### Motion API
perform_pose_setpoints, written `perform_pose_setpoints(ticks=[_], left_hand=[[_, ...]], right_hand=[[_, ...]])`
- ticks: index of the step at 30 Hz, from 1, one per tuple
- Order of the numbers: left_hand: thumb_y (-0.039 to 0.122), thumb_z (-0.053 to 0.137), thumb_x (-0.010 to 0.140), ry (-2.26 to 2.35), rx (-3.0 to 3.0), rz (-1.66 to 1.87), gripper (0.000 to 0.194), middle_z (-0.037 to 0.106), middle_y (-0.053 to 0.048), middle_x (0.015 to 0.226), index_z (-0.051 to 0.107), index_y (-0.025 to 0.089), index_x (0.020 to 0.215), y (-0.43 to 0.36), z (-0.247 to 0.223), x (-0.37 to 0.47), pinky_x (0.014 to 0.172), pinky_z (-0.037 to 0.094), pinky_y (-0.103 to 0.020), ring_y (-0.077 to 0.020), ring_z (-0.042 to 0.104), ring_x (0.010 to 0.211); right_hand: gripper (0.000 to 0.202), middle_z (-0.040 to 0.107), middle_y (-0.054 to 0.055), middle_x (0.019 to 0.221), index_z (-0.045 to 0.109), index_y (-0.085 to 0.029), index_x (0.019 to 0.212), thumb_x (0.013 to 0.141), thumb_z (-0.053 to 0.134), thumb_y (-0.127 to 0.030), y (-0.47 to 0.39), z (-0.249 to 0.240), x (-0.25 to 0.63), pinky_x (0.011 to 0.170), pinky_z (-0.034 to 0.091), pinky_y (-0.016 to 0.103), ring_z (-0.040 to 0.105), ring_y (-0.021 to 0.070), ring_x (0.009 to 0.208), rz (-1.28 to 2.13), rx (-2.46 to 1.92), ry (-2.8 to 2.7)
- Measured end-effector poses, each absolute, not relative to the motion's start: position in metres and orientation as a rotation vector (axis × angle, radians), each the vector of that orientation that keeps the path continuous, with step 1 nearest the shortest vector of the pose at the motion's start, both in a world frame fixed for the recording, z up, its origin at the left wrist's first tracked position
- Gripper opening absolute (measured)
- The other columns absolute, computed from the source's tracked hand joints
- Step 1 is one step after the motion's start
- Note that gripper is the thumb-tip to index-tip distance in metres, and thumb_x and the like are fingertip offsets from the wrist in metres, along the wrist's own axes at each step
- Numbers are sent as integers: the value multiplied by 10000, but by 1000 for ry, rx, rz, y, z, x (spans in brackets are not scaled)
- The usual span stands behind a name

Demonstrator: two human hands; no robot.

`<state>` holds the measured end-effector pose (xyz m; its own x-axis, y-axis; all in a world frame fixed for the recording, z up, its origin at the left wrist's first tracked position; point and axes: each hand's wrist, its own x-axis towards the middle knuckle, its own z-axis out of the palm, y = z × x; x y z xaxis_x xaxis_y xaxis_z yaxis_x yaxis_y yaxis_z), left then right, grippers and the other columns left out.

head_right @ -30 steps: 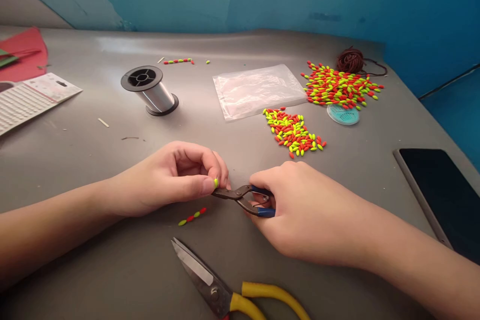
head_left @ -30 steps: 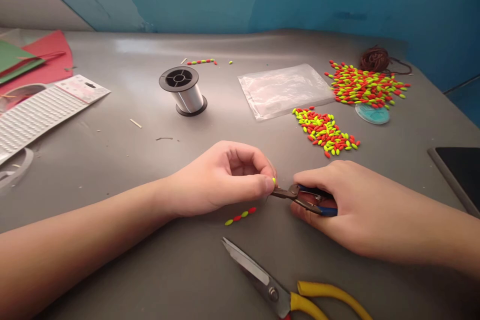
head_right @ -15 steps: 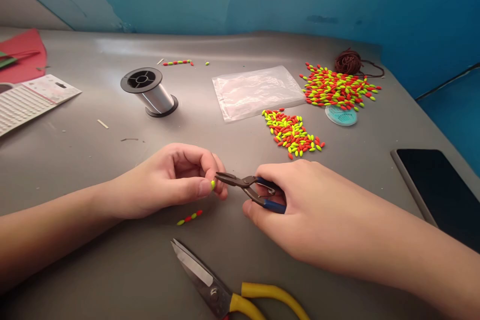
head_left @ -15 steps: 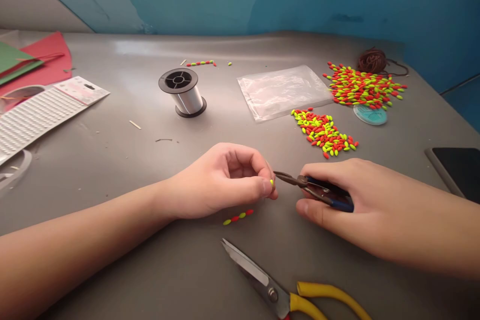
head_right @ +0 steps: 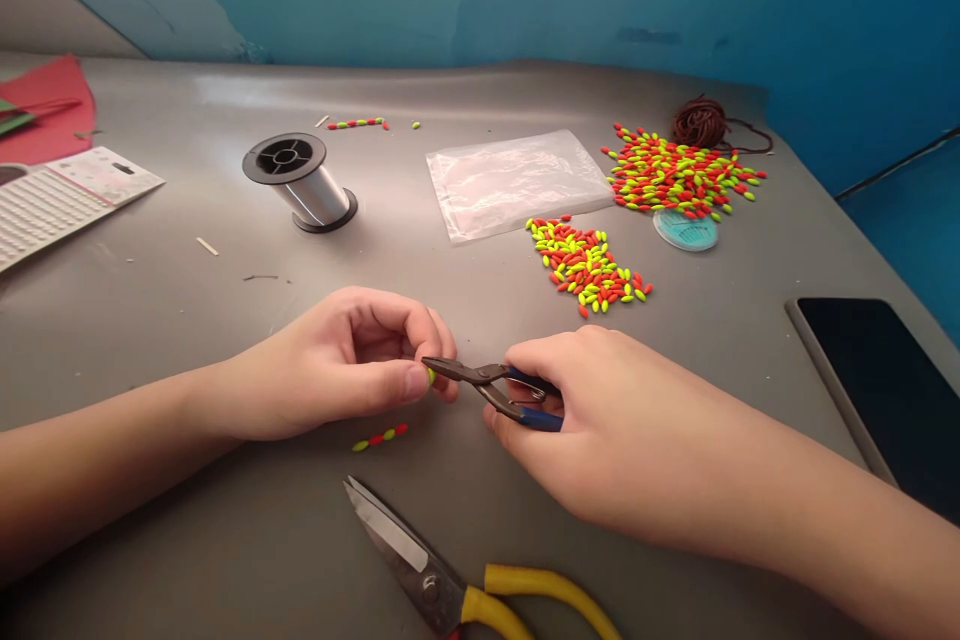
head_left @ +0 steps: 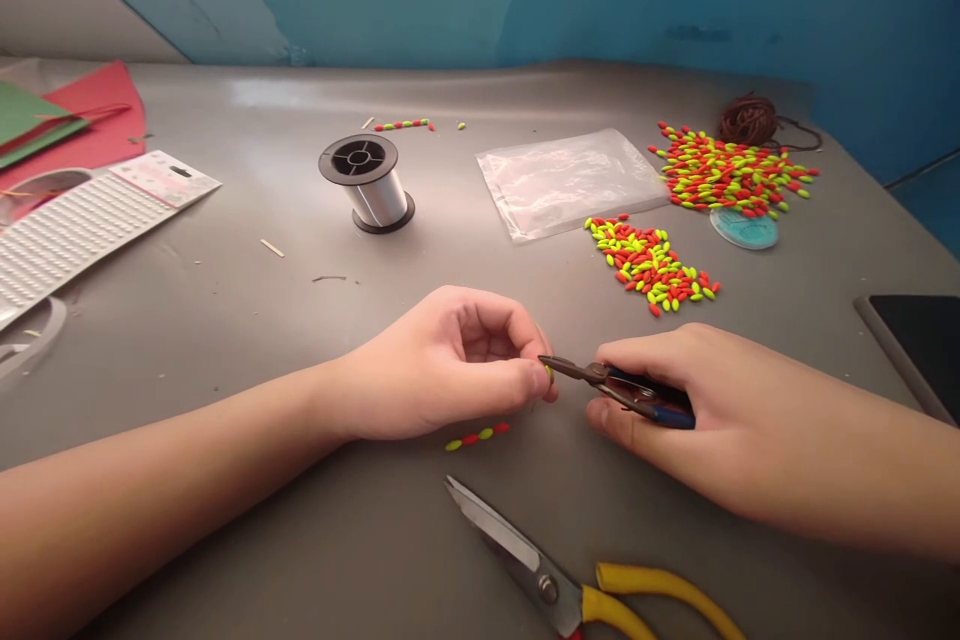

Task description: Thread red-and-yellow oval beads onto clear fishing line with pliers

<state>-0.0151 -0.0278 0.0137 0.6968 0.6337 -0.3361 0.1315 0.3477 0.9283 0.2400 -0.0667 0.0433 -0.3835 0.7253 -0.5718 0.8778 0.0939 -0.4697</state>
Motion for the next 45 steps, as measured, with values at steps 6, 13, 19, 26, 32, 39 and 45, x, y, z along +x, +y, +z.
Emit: perform_pose_setpoints(ticks=[6,13,19,26,32,39,45], left_hand=[[335,816,896,772,1182,379,198,765,-40,934,684,195,849,-27,16,-14,787,543,-271,-170,680,900],[397,716,1008,663,1147,398,260,799,-71,1004,782,159,925,-25,12,-15,961,572,-288,-180,730,991],[345,664,1046,522,849,437,249,798,-107,1046,772,136,964,-30,6,-11,881,642,-295,-192,777,993],[265,614,1070,452,677,508,228,801,-103,1142,651,151,876,-37,3,-7,983,635,-365,-215,788,1112],[188,553,1080,434,621,536,234,769,-142,1270,592,145,854,-36,4,-4,1098,579,-430,-253,764,1215],[196,546,1081,446,595,514,241,762,-166,1320,584,153,846,-34,4,-6,1111,563,-440,-266,753,1245],[211,529,1088,439,596,509,259,759,-169,1335,574,161,838,-33,3,-5,1136,545,-443,-256,740,1268]], right_hand=[[468,455,-47,658,437,-216,723,1012,571,-558,-67,42,239,506,250,293,380,126,615,-1276,1653,2121],[369,610,-15,755,626,-200,809,944,676,-539,-63,46,235,500,289,255,450,143,634,-1613,1714,2009],[354,669,5,772,726,-193,867,878,759,-545,-61,52,226,502,330,241,524,167,657,-1745,1816,1891],[320,722,23,801,758,-185,866,831,795,-502,-58,49,226,513,383,238,578,190,681,-1849,1853,1758],[305,763,73,957,751,-183,954,865,766,-475,-52,48,227,548,433,236,641,213,771,-2032,1809,1511],[186,427,-77,587,679,-191,881,851,779,-345,-49,51,227,480,273,220,326,99,528,-2145,1774,1523],[253,393,-80,572,605,-196,799,876,743,-394,-49,51,227,477,256,231,301,95,521,-2112,1756,1550]])
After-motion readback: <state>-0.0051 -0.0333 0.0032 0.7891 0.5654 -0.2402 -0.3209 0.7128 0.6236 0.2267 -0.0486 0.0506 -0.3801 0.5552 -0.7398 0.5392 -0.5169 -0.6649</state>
